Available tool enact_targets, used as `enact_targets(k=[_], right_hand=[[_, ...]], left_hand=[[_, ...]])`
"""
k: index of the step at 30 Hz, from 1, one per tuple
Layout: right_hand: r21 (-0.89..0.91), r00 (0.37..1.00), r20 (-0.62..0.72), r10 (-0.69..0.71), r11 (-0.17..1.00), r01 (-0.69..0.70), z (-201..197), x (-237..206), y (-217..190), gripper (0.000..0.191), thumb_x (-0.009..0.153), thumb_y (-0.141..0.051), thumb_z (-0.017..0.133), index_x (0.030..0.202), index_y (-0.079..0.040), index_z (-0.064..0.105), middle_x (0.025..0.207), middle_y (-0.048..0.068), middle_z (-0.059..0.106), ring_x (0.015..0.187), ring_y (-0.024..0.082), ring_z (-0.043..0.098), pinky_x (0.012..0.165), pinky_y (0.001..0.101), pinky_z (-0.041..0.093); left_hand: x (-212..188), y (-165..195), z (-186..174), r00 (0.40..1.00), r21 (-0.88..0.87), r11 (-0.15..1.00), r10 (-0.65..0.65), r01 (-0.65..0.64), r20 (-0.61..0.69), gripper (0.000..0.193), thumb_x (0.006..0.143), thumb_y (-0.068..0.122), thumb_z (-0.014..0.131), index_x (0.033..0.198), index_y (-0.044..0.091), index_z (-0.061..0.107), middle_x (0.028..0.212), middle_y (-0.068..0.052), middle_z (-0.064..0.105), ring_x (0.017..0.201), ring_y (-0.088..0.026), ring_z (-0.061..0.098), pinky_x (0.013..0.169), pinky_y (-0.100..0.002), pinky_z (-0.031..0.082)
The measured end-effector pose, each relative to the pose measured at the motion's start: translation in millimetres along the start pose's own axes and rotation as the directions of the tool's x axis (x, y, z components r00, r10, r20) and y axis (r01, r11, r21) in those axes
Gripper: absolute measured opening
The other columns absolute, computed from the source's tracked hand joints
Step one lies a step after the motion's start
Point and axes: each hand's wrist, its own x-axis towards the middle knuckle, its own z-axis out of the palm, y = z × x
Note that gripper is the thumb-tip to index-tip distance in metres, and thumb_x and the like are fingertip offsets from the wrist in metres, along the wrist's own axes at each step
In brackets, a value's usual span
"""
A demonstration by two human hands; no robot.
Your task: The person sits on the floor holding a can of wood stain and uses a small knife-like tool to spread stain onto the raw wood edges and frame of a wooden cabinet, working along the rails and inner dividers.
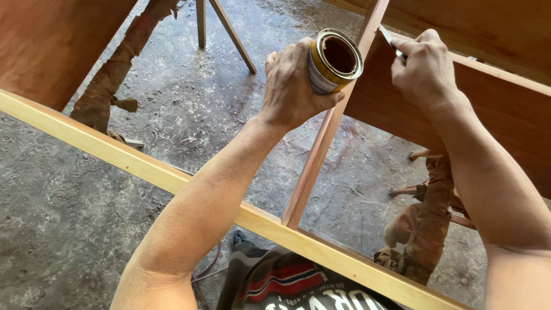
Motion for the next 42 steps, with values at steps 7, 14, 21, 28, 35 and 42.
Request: enact_targets(k=[7,14,21,28,35,42], right_hand=[[0.004,0.998,0.065,0.018,1.0,-0.018,6.8,12.0,-16.6,0.042,0.094,-0.009,0.066,0.135,-0.005,0.074,0.098,0.026,0.063,0.082,0.033,0.065,0.076,0.0436,0.057],[0.222,0.926,0.222,0.306,0.909,-0.353,-28.7,17.2,-39.3,0.037,0.094,-0.012,0.063,0.128,-0.01,0.074,0.081,0.011,0.071,0.058,0.014,0.058,0.052,0.0346,0.053],[0.247,0.927,0.23,0.297,0.903,-0.351,-24.2,14.9,-38.1,0.038,0.096,-0.01,0.058,0.131,-0.011,0.074,0.078,0.01,0.07,0.053,0.011,0.054,0.045,0.0317,0.047],[0.298,0.992,-0.008,0.129,0.947,-0.121,9.2,-5.9,-1.5,0.041,0.095,-0.004,0.061,0.134,-0.006,0.074,0.083,0.012,0.07,0.07,0.016,0.057,0.062,0.0343,0.049],[0.305,0.919,-0.394,0.023,0.946,0.107,73.4,-33.3,5.1,0.037,0.101,-0.004,0.068,0.138,-0.001,0.069,0.106,0.017,0.065,0.093,0.026,0.065,0.085,0.0379,0.056],[0.356,0.871,-0.491,-0.002,0.912,0.203,96.2,-23.2,-8.1,0.045,0.103,0.004,0.071,0.146,-0.005,0.06,0.123,0.018,0.061,0.109,0.028,0.068,0.093,0.039,0.059]], left_hand=[[-2.5,1.5,1.0,1.0,0.002,1.0,0.015,-0.015,-0.001,0.089,0.065,0.047,0.097,0.129,0.01,0.049,0.114,-0.011,0.063,0.112,-0.032,0.06,0.099,-0.051,0.037],[0.8,-1.1,2.0,1.0,0.022,1.0,-0.02,0.02,0.001,0.092,0.063,0.048,0.097,0.13,0.01,0.048,0.114,-0.012,0.063,0.112,-0.032,0.06,0.1,-0.052,0.036],[-0.7,-3.7,5.9,1.0,0.034,0.999,0.005,-0.006,0.012,0.097,0.065,0.051,0.097,0.135,0.009,0.044,0.115,-0.012,0.063,0.111,-0.031,0.06,0.1,-0.053,0.035],[0.3,-2.3,6.0,1.0,0.019,1.0,-0.004,0.004,0.004,0.095,0.063,0.048,0.098,0.132,0.01,0.045,0.115,-0.012,0.063,0.112,-0.031,0.06,0.099,-0.052,0.035],[0.9,-1.7,1.9,1.0,0.01,1.0,-0.013,0.013,-0.004,0.095,0.062,0.049,0.098,0.131,0.01,0.046,0.112,-0.011,0.062,0.109,-0.031,0.06,0.101,-0.054,0.036],[1.2,-0.8,5.2,1.0,0.009,1.0,-0.01,0.01,0.001,0.094,0.063,0.05,0.099,0.131,0.011,0.046,0.113,-0.012,0.061,0.111,-0.032,0.058,0.1,-0.053,0.036]])
